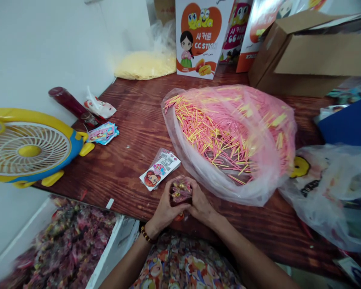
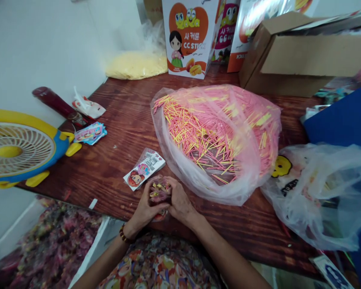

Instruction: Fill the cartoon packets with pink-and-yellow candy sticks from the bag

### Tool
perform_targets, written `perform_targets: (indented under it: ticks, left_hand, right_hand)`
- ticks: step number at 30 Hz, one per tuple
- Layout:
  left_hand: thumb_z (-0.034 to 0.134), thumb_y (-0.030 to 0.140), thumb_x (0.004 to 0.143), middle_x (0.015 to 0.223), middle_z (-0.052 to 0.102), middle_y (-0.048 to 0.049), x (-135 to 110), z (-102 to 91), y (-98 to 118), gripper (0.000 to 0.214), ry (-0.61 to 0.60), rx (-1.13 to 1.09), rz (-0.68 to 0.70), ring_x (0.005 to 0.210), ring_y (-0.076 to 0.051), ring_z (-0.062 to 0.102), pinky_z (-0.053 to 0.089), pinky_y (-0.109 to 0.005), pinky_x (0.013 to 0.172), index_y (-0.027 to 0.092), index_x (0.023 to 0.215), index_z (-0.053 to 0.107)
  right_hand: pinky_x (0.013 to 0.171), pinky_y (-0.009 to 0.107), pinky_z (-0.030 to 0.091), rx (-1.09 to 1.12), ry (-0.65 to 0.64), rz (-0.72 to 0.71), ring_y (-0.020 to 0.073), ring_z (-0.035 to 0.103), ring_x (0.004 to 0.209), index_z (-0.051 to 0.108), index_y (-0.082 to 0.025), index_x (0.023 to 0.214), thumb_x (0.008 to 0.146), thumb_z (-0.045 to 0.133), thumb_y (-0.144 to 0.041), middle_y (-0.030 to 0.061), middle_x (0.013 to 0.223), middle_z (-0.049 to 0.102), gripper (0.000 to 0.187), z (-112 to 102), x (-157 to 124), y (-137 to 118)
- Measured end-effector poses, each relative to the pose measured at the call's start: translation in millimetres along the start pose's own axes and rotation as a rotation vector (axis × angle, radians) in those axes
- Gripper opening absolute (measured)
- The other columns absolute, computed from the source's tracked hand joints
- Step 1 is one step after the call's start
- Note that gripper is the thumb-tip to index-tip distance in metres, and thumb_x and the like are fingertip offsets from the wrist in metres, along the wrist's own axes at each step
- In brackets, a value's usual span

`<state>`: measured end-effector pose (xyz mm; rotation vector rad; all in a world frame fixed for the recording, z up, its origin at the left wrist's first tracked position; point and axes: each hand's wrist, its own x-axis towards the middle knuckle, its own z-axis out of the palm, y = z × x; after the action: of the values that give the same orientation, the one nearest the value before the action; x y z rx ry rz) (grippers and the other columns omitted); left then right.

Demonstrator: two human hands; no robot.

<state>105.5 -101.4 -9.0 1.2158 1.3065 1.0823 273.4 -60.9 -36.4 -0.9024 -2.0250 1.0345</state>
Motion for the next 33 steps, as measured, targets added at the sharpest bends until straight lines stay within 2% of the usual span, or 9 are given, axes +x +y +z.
perform_targets:
  ticks: [4,8,10,13,17,20,23,28,33]
  left_hand:
    - [0.079,0.035,0.076,0.140,0.050,-0.0093,-0.6,4.0,-3.3,0.068,0.035,0.048,0.100,0.130,-0.027,0.050,0.039,-0.044,0.113,0.025,0.134,0.043]
    - [0.079,0.036,0.076,0.134,0.053,-0.0105,2.5,1.8,-7.4,0.063,0.055,0.101,0.149,0.127,-0.027,0.052,0.041,-0.045,0.110,0.023,0.128,0.047]
    - [0.079,0.037,0.076,0.128,0.057,-0.0100,4.4,1.3,-10.6,0.060,0.065,0.140,0.141,0.121,-0.027,0.055,0.043,-0.044,0.107,0.021,0.125,0.048]
    - [0.079,0.037,0.076,0.120,0.060,-0.0084,6.4,2.0,-13.1,0.055,0.085,0.171,0.123,0.113,-0.025,0.059,0.047,-0.041,0.101,0.020,0.121,0.051]
    - [0.078,0.036,0.077,0.118,0.063,-0.0070,7.0,3.4,-10.6,0.053,0.081,0.133,0.091,0.109,-0.024,0.061,0.049,-0.039,0.098,0.020,0.119,0.051]
    - [0.079,0.036,0.076,0.122,0.062,-0.0080,7.3,3.6,-8.4,0.057,0.057,0.102,0.108,0.113,-0.024,0.061,0.048,-0.039,0.100,0.020,0.122,0.050]
    - [0.080,0.036,0.074,0.125,0.062,-0.0087,8.4,3.5,-7.5,0.059,0.059,0.095,0.110,0.116,-0.025,0.060,0.046,-0.042,0.103,0.020,0.123,0.050]
    - [0.082,0.034,0.073,0.132,0.058,-0.0105,10.7,4.6,-8.2,0.066,0.048,0.068,0.128,0.124,-0.027,0.056,0.043,-0.044,0.108,0.020,0.127,0.048]
    - [0.082,0.035,0.073,0.132,0.059,-0.0113,11.1,6.3,-8.9,0.064,0.050,0.028,0.105,0.121,-0.027,0.058,0.046,-0.043,0.105,0.020,0.126,0.049]
  right_hand:
    - [0.109,0.055,0.040,-0.149,0.040,-0.123,0.0315,0.046,0.135,0.026,-0.019,0.145,0.089,0.055,-0.029,0.0206,0.142,0.048,0.064,6.1,-1.1,1.8]
    - [0.112,0.066,0.027,-0.293,0.067,-0.142,0.0341,0.045,0.135,0.033,-0.019,0.142,0.087,0.055,-0.026,0.0200,0.137,0.052,0.060,4.3,0.5,2.7]
    - [0.114,0.064,0.027,-0.279,-0.008,-0.094,0.0336,0.043,0.136,0.035,-0.018,0.143,0.086,0.058,-0.025,0.0197,0.139,0.052,0.063,-8.1,0.7,-3.1]
    - [0.113,0.050,0.038,-0.135,-0.157,-0.005,0.0269,0.042,0.138,0.032,-0.020,0.148,0.087,0.058,-0.020,0.0163,0.146,0.046,0.066,-40.8,1.2,-25.2]
    - [0.103,0.042,0.047,-0.082,-0.034,0.025,0.0232,0.056,0.121,0.053,-0.026,0.133,0.094,0.053,-0.023,0.0102,0.130,0.059,0.039,-74.2,11.3,-63.4]
    - [0.087,0.038,0.051,-0.153,0.025,-0.049,0.0213,0.063,0.097,0.068,-0.026,0.109,0.097,0.051,-0.024,0.0072,0.102,0.068,0.021,-75.0,27.1,-77.1]
    - [0.081,0.038,0.048,-0.243,-0.007,-0.076,0.0216,0.062,0.090,0.070,-0.024,0.099,0.097,0.051,-0.026,0.0067,0.092,0.071,0.019,-69.5,40.4,-77.2]
    - [0.089,0.043,0.036,-0.380,-0.093,-0.120,0.0211,0.061,0.089,0.069,-0.024,0.097,0.097,0.053,-0.026,0.0037,0.095,0.075,0.016,-71.8,46.0,-72.9]
    - [0.091,0.041,0.036,-0.248,-0.060,-0.041,0.0204,0.061,0.088,0.068,-0.025,0.094,0.098,0.050,-0.028,0.0018,0.088,0.073,0.019,-76.4,46.8,-69.2]
